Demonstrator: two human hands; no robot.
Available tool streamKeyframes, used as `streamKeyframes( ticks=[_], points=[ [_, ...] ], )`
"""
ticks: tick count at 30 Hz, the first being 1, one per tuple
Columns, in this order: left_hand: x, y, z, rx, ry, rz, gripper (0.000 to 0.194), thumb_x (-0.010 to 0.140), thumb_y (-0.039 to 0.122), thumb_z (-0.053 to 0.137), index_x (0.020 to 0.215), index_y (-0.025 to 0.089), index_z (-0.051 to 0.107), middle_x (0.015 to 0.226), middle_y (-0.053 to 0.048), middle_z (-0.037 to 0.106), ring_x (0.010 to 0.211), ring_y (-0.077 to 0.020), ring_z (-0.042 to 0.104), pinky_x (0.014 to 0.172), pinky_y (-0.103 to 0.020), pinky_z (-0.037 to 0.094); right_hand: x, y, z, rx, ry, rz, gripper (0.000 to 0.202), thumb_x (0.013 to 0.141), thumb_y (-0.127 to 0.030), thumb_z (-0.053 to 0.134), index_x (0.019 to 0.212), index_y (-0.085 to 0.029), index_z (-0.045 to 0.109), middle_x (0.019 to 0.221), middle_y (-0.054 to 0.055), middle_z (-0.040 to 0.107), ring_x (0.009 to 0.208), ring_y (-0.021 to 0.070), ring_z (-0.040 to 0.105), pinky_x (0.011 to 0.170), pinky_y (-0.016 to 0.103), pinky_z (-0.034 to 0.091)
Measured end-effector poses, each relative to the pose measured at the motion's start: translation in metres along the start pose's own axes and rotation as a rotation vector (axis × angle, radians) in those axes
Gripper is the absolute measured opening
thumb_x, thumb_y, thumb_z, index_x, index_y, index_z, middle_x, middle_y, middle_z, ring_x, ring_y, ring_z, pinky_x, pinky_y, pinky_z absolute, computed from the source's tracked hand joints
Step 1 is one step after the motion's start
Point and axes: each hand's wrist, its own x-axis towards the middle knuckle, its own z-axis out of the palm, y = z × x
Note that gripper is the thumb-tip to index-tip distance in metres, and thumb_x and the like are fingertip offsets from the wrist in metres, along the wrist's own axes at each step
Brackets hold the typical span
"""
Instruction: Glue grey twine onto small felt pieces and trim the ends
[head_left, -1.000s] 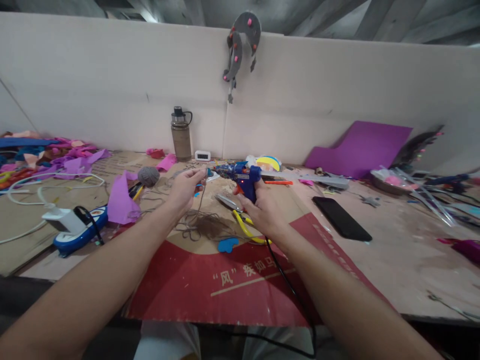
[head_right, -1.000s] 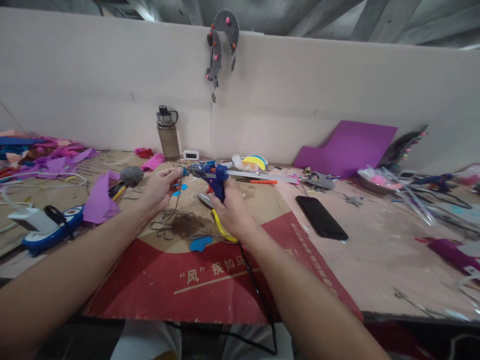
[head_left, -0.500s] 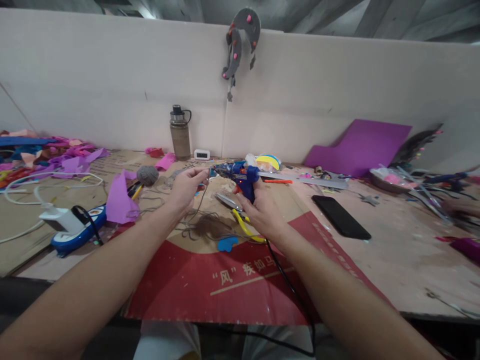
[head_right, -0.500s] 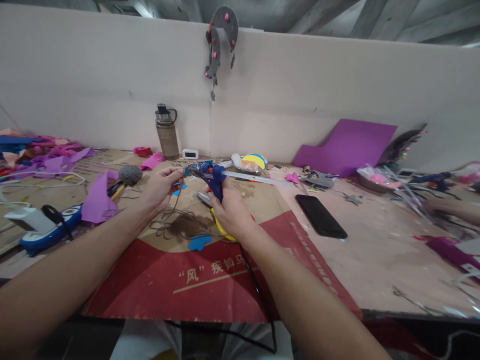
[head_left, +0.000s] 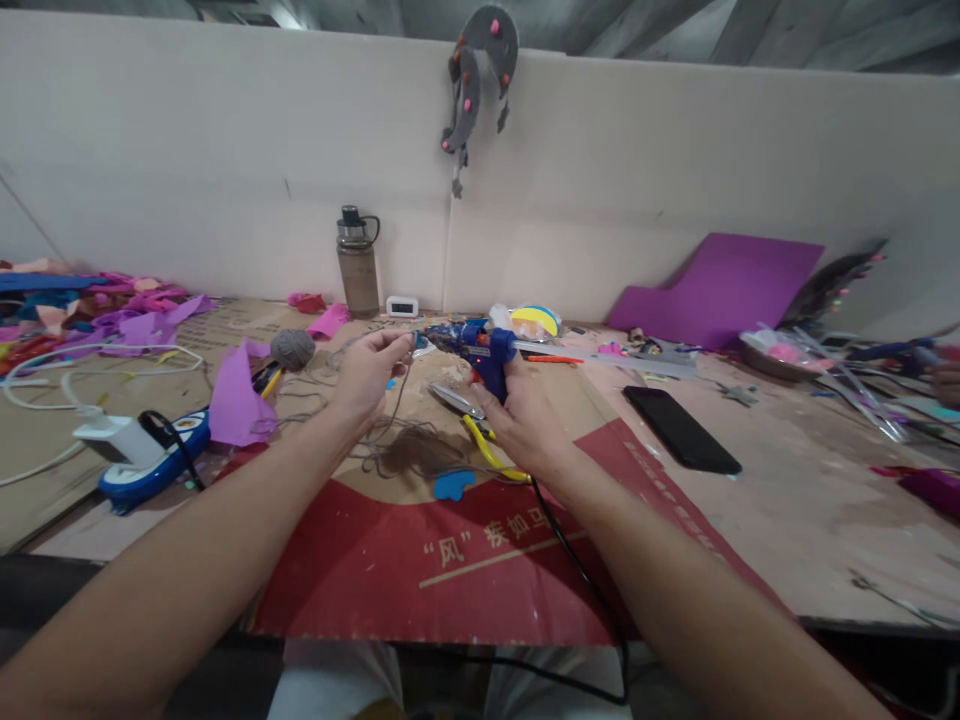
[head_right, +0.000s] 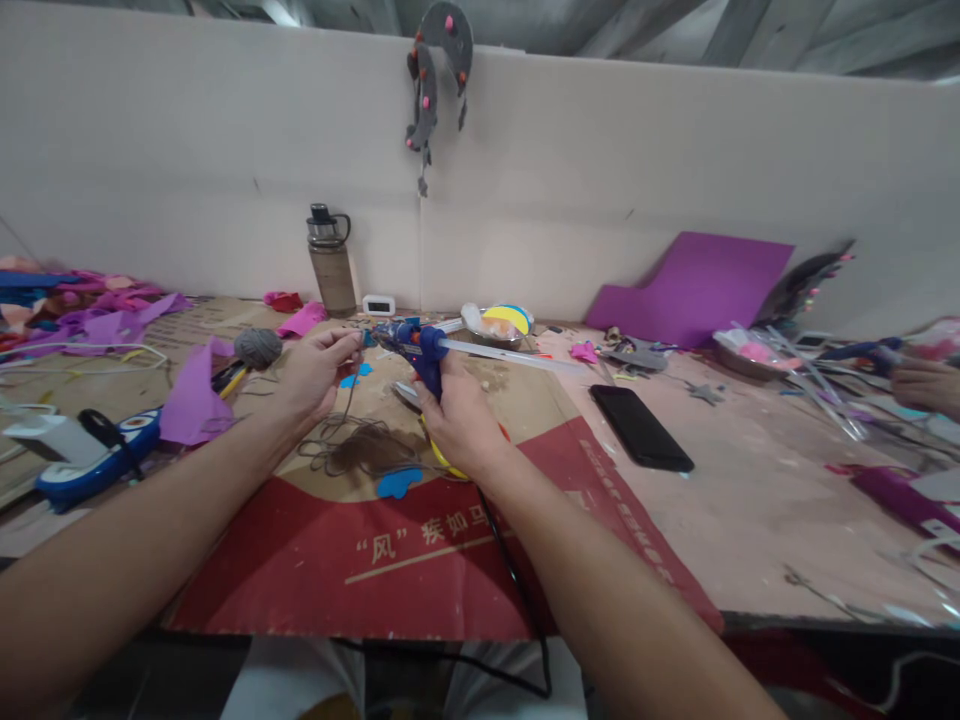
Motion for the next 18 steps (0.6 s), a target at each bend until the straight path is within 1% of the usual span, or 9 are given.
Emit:
streamKeyframes(
  ticks=[4,11,18],
  points=[
    [-0.0002,0.0008,0.0002,0.003,0.015,0.012,0.024,0.061,0.034,0.076,0.068,0.015,0.063,0.06,0.002,0.055,0.054,-0.007,0.046,0.052,-0.021,0.034,-0.0005,0.0,0.0003,-0.006,-0.001,-0.002,0.031,0.087,-0.028,0.046,0.116,-0.018,0.05,0.094,0.011,0.063,0.085,0.0264,0.058,0.08,0.044,0.046],
    [-0.0019,0.0016,0.0014,0.031,-0.002,-0.024,0.022,0.062,0.033,0.074,0.064,0.015,0.062,0.058,0.002,0.053,0.053,-0.0076,0.046,0.053,-0.022,0.035,-0.0008,-0.0013,0.0009,0.012,-0.009,-0.002,0.03,0.088,-0.03,0.045,0.115,-0.017,0.05,0.099,0.013,0.064,0.087,0.0272,0.058,0.08,0.045,0.047],
    [0.0,0.0008,-0.0002,0.023,-0.025,0.004,0.024,0.063,0.035,0.075,0.064,0.016,0.062,0.058,0.002,0.053,0.053,-0.0078,0.044,0.052,-0.022,0.032,-0.0006,-0.0017,0.0017,0.013,-0.004,0.024,0.036,0.088,-0.028,0.047,0.123,-0.017,0.047,0.106,0.014,0.064,0.097,0.0281,0.059,0.091,0.048,0.045]
  ],
)
